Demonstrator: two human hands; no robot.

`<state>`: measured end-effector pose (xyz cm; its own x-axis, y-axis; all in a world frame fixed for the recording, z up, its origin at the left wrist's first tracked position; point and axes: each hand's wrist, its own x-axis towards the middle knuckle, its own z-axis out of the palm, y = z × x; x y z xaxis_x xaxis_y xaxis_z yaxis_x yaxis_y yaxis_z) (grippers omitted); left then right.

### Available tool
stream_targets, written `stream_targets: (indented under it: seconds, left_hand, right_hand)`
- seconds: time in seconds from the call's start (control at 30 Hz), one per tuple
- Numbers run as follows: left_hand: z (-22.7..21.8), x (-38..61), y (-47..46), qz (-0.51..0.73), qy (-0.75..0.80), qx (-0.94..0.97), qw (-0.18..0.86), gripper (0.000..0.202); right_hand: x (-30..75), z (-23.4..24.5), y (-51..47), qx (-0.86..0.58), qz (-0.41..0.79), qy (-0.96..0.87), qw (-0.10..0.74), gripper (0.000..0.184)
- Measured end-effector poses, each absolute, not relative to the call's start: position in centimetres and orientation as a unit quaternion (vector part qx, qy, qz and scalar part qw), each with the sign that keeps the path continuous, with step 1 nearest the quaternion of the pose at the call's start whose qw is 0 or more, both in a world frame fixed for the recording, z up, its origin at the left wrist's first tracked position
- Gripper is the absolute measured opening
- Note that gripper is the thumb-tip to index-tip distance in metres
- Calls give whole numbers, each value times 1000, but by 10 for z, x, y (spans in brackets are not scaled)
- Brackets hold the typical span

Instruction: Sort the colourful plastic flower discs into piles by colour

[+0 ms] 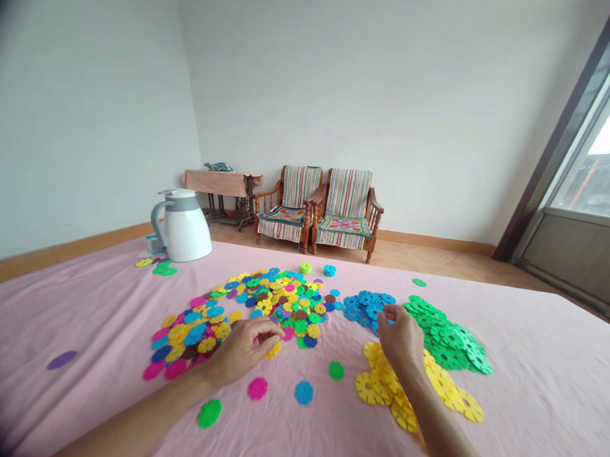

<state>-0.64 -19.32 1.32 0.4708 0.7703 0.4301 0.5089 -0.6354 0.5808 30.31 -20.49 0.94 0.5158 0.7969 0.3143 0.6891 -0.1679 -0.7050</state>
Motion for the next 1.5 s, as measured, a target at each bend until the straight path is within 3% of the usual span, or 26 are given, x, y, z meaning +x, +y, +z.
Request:
stream_targets:
  seconds: [0.2,0.3,0.47,0.67,0.83,1.1,1.27,1.5]
  left_hand:
    - [14,-28,-167,353,467,804,101,21]
    - [17,-50,-141,257,566,783,23,35]
    - [25,-97,-90,178,644,743,22,58]
    - [36,-120,-58,112,665,734,80,33]
    - [34,-101,-73,134,605,772,140,19]
    - [23,-55,-126,200,505,786,297,13]
    - [20,-33,-143,236,477,753,387,26]
    - [19,-4,-165,304,444,721,436,30]
  right_hand:
    - [268,10,-213,-703,101,-561,425,26]
    - [251,5,-214,-674,124,-598,415,24]
    - [243,2,-217,-652,138,-622,412,22]
    - [243,4,-219,-651,139,-628,404,22]
    - [243,4,-219,-648,139,-632,401,22]
    - [239,2,-220,-637,144,-651,388,20]
    - [236,-4,-220,-633,148,-655,385,20]
    - [222,-1,-225,-603,159,-676,392,16]
